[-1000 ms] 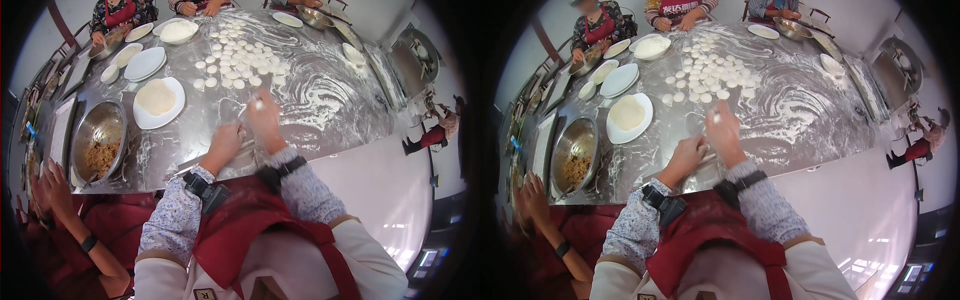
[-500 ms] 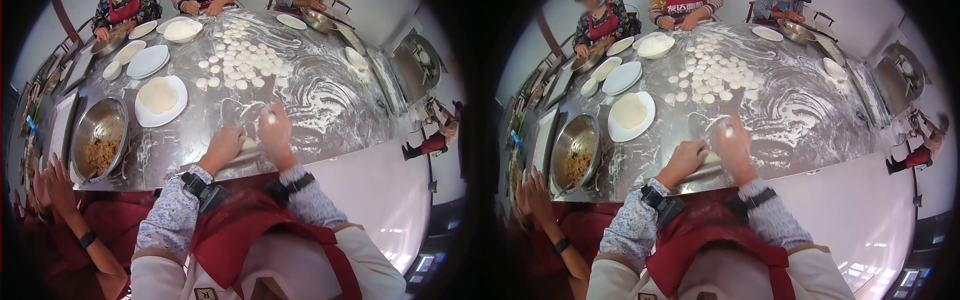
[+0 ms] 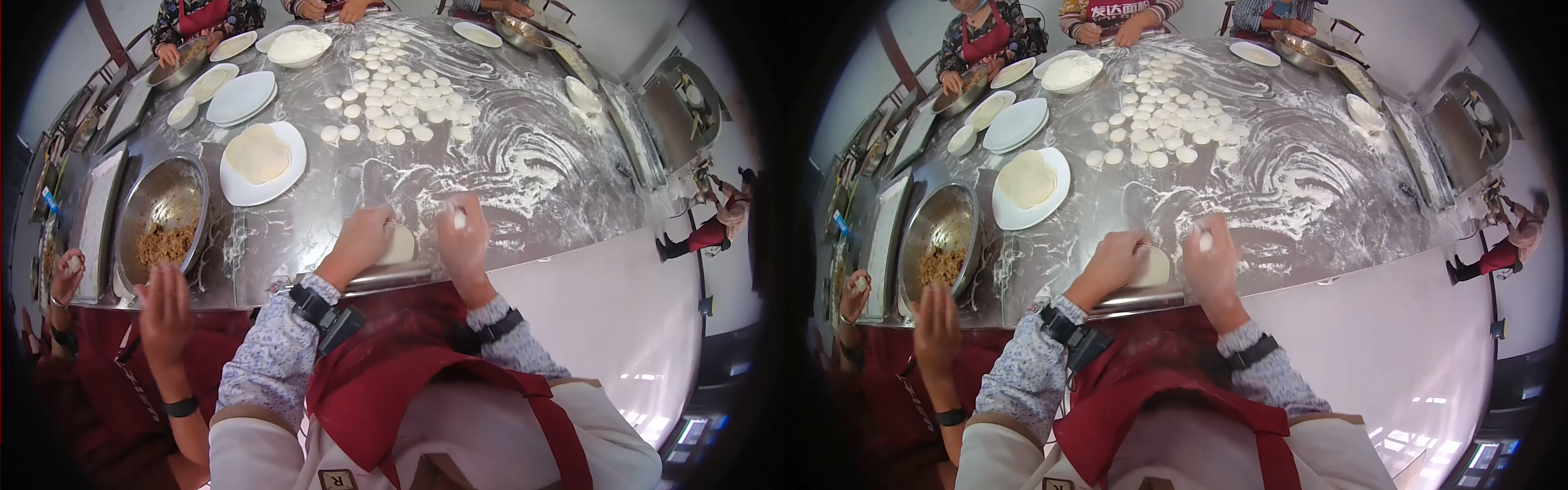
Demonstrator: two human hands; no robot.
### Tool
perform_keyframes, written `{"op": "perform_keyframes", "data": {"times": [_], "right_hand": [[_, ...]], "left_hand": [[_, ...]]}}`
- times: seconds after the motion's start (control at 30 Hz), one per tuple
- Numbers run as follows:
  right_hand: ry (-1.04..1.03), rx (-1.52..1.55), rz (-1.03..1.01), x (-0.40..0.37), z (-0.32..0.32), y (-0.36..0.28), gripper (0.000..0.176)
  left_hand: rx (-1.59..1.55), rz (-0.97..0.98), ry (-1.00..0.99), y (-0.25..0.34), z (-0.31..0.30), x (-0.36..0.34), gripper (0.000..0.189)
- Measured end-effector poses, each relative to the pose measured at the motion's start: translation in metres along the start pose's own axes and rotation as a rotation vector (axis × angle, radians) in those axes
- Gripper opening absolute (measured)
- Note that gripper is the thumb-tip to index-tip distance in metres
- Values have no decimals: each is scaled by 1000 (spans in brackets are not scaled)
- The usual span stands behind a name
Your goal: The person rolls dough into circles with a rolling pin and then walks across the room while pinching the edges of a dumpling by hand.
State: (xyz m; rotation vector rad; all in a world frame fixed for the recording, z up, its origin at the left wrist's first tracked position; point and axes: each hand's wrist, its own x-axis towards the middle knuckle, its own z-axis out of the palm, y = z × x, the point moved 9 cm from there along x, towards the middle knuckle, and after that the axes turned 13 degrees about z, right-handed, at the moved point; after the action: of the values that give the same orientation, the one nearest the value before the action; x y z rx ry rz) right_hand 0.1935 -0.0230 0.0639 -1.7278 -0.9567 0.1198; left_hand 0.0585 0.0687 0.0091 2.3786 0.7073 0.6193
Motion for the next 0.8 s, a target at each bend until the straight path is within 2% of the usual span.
{"op": "perform_keyframes", "data": {"times": [0.03,0.07,0.17,0.2,0.27,0.33,0.4,0.47,0.5,0.57,0.63,0.7,0.8], "right_hand": [[39,38,-35,-6,-10,-6,9],[-4,36,54,-4,-5,-2,8],[-76,-50,140,32,34,-2,8],[-74,-47,132,40,41,-2,8],[-21,-75,-9,45,50,-13,9],[-39,-54,33,32,35,-7,9],[-60,-39,89,13,15,3,9],[41,23,-75,-5,-9,-8,9],[42,18,-58,-4,-7,-7,9],[-81,9,157,16,17,4,9],[-88,-13,131,38,41,1,10],[-29,-77,-16,45,51,-14,10],[-51,-71,67,25,26,-2,11]], "left_hand": [[-1,-3,-10,-2,-3,-2,15],[-50,-6,-13,-1,-4,-5,16],[-70,14,-5,5,4,-4,19],[-65,-4,51,6,3,-1,18],[-60,-30,116,6,-1,1,17],[7,18,-3,8,6,4,16],[-5,-8,19,2,3,-1,16],[-49,-47,17,-8,0,-6,17],[-53,-51,1,-8,1,-9,17],[-90,-6,25,0,-1,-10,17],[-92,-26,76,5,0,-2,17],[-96,-58,135,3,-2,-2,16],[-79,12,80,6,1,1,15]]}}
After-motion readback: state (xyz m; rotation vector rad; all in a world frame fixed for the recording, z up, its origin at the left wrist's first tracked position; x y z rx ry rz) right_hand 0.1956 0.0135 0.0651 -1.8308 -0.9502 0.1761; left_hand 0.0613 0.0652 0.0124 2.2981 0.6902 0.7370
